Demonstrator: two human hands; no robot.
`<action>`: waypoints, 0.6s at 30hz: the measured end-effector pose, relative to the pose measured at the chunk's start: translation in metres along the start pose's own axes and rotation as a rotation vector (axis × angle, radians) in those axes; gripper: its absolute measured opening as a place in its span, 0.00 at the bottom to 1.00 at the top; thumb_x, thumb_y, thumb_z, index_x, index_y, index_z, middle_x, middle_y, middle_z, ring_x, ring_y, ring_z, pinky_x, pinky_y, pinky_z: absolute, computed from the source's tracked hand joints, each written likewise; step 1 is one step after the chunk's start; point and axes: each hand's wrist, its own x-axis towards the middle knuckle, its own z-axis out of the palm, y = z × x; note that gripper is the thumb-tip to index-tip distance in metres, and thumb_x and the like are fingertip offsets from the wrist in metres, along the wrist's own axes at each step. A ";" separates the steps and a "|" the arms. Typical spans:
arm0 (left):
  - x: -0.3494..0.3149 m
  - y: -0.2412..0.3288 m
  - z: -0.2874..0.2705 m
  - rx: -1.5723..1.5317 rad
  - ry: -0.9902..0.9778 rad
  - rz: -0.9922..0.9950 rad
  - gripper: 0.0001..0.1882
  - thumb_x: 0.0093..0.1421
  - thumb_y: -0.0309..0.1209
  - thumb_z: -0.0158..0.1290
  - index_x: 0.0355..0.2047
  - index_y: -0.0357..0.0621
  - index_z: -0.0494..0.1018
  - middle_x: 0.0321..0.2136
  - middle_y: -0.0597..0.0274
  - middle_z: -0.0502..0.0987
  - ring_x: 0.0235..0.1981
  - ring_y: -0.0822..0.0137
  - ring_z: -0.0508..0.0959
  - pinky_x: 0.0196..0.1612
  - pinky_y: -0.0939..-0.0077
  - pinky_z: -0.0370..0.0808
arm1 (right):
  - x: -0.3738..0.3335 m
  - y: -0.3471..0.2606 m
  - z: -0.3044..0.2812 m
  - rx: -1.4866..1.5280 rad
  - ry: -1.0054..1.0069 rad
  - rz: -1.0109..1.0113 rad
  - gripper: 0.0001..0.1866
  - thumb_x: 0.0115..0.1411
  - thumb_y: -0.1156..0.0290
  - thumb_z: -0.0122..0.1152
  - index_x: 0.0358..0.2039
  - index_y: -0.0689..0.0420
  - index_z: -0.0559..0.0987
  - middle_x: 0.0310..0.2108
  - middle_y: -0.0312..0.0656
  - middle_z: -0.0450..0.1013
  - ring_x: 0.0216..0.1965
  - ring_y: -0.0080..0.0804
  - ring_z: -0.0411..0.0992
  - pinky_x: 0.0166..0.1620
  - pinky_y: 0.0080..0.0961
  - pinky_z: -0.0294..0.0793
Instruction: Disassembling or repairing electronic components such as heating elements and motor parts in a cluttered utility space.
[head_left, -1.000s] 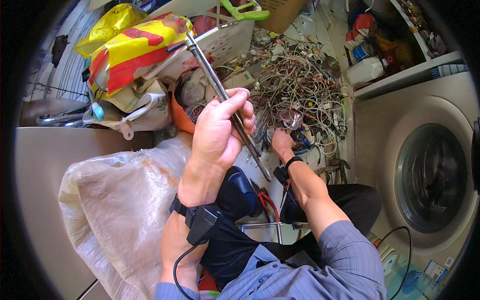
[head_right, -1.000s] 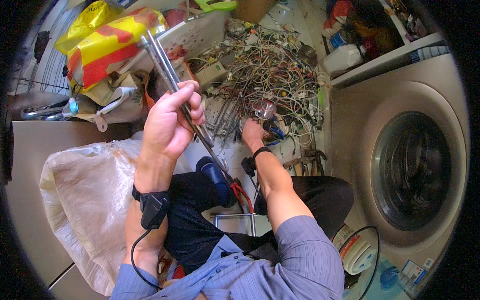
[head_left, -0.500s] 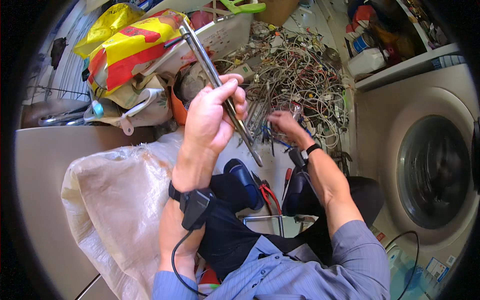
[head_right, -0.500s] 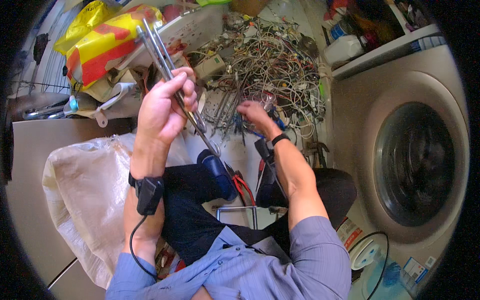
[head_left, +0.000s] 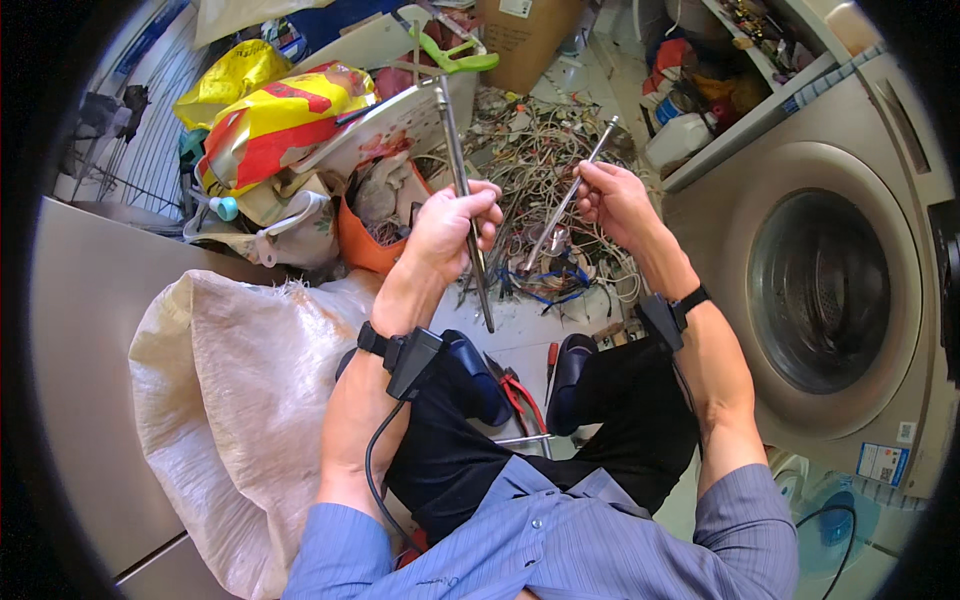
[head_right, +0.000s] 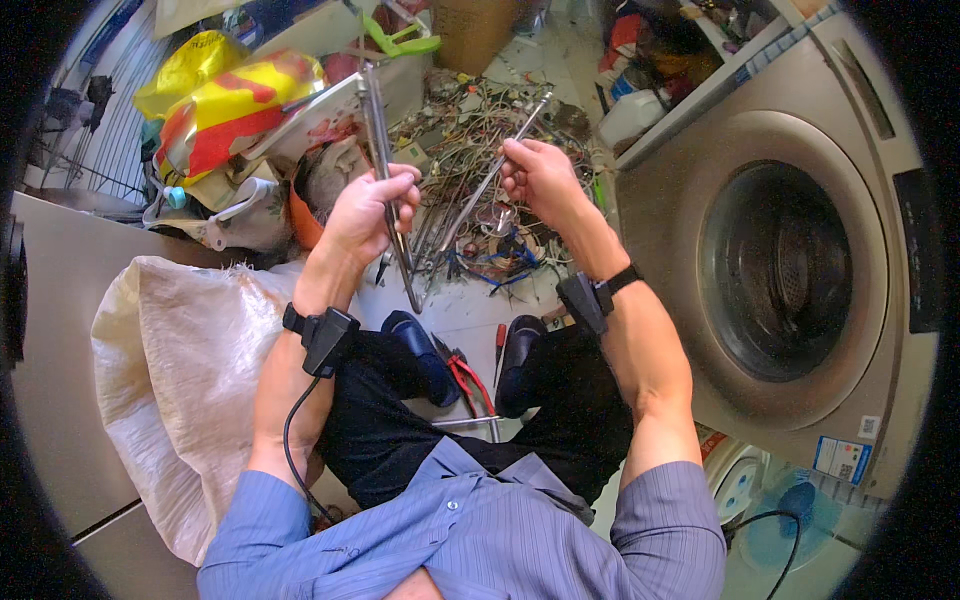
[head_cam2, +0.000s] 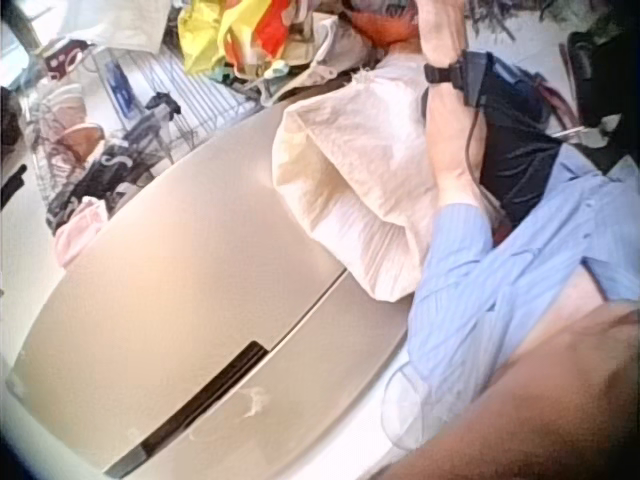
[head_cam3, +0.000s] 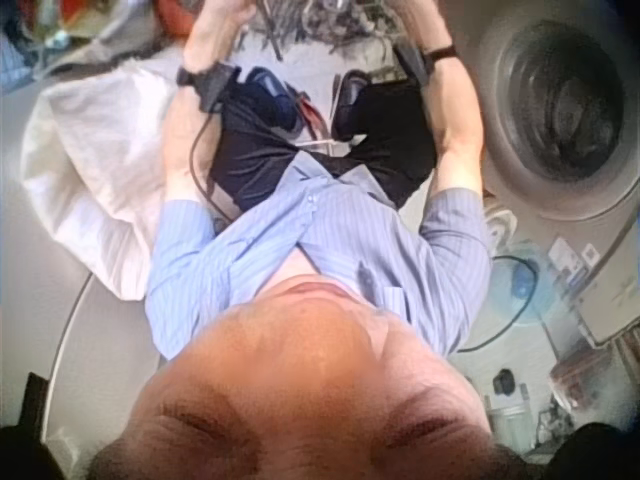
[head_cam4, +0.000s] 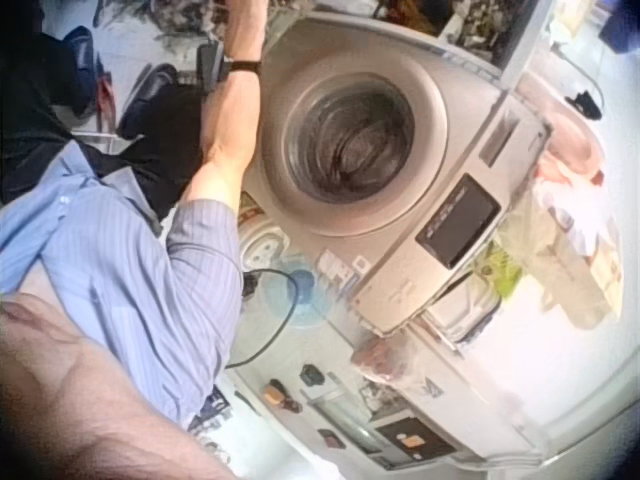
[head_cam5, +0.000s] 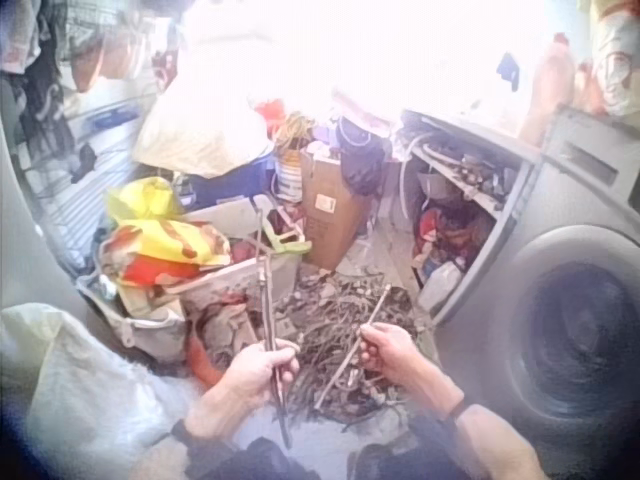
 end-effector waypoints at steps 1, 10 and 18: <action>-0.002 -0.003 0.005 0.004 -0.029 -0.027 0.05 0.67 0.27 0.55 0.41 0.41 0.75 0.25 0.60 0.79 0.20 0.71 0.76 0.21 0.77 0.73 | -0.009 -0.002 0.002 0.040 0.012 -0.023 0.11 0.72 0.63 0.58 0.37 0.57 0.77 0.24 0.33 0.73 0.21 0.20 0.72 0.23 0.15 0.70; -0.010 -0.021 0.023 0.023 -0.255 -0.228 0.09 0.69 0.31 0.56 0.44 0.39 0.76 0.30 0.56 0.82 0.22 0.69 0.78 0.18 0.79 0.72 | -0.022 0.003 0.012 -0.041 0.167 -0.153 0.14 0.69 0.60 0.63 0.31 0.54 0.76 0.23 0.33 0.73 0.19 0.19 0.70 0.21 0.17 0.67; -0.008 -0.018 0.025 0.036 -0.158 -0.239 0.09 0.69 0.31 0.56 0.45 0.40 0.76 0.29 0.55 0.83 0.22 0.69 0.79 0.18 0.81 0.72 | -0.012 -0.001 0.014 -0.085 0.192 -0.195 0.16 0.67 0.59 0.65 0.28 0.56 0.75 0.23 0.35 0.73 0.20 0.22 0.71 0.21 0.19 0.66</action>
